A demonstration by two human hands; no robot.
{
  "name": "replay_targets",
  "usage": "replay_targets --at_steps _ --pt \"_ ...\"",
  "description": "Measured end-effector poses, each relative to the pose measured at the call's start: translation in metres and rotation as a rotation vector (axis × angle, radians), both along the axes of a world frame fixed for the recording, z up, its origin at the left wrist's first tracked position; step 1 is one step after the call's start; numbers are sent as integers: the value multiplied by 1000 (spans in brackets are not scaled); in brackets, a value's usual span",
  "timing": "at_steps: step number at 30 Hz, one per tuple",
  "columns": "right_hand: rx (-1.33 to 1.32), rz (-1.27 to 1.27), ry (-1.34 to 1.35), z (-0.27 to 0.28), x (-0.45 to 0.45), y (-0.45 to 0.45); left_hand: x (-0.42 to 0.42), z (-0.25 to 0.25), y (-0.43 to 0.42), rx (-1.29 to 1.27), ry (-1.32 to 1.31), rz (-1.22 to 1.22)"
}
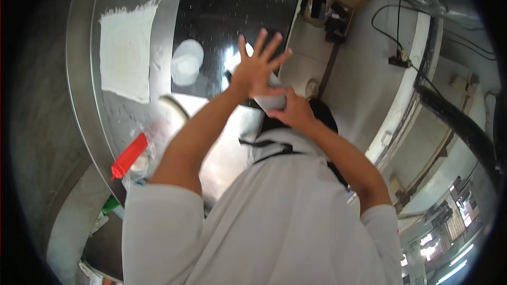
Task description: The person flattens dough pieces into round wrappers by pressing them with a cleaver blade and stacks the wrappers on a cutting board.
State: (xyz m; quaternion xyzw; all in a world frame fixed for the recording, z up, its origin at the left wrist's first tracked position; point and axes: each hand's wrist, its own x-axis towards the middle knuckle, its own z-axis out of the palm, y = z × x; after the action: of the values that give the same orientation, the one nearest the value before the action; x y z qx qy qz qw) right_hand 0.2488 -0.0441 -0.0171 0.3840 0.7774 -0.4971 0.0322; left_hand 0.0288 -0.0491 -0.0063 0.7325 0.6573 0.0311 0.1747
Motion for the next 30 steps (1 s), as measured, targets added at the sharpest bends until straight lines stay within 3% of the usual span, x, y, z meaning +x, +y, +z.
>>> replay_targets --at_steps 2,4,6,9,15,17,20,22,24,26,28,30 --pt "560 124 142 3 11 28 10 -4 21 30 31 57" --pt "91 172 -140 -8 16 62 16 3 32 66 60 132" --pt "302 300 82 -2 4 111 11 2 48 99 139 259" --pt "226 424 66 11 -23 147 -7 -9 61 236 150 424" --pt "120 271 10 0 -11 104 1 -10 35 122 123 196" --pt "189 295 35 -15 -13 115 -6 -10 53 145 152 242" --pt "115 428 -127 25 -51 167 -20 -18 71 268 147 375" --pt "195 417 -56 23 -63 174 -20 41 98 -68 266 418" --pt "118 378 27 21 -54 161 -26 17 86 85 191 334" --pt "48 361 -68 17 -30 120 -20 -20 40 248 79 188" --pt "29 310 6 -3 -8 103 1 -17 34 151 92 150" --pt "122 345 44 -13 -6 119 0 -19 47 226 55 189"
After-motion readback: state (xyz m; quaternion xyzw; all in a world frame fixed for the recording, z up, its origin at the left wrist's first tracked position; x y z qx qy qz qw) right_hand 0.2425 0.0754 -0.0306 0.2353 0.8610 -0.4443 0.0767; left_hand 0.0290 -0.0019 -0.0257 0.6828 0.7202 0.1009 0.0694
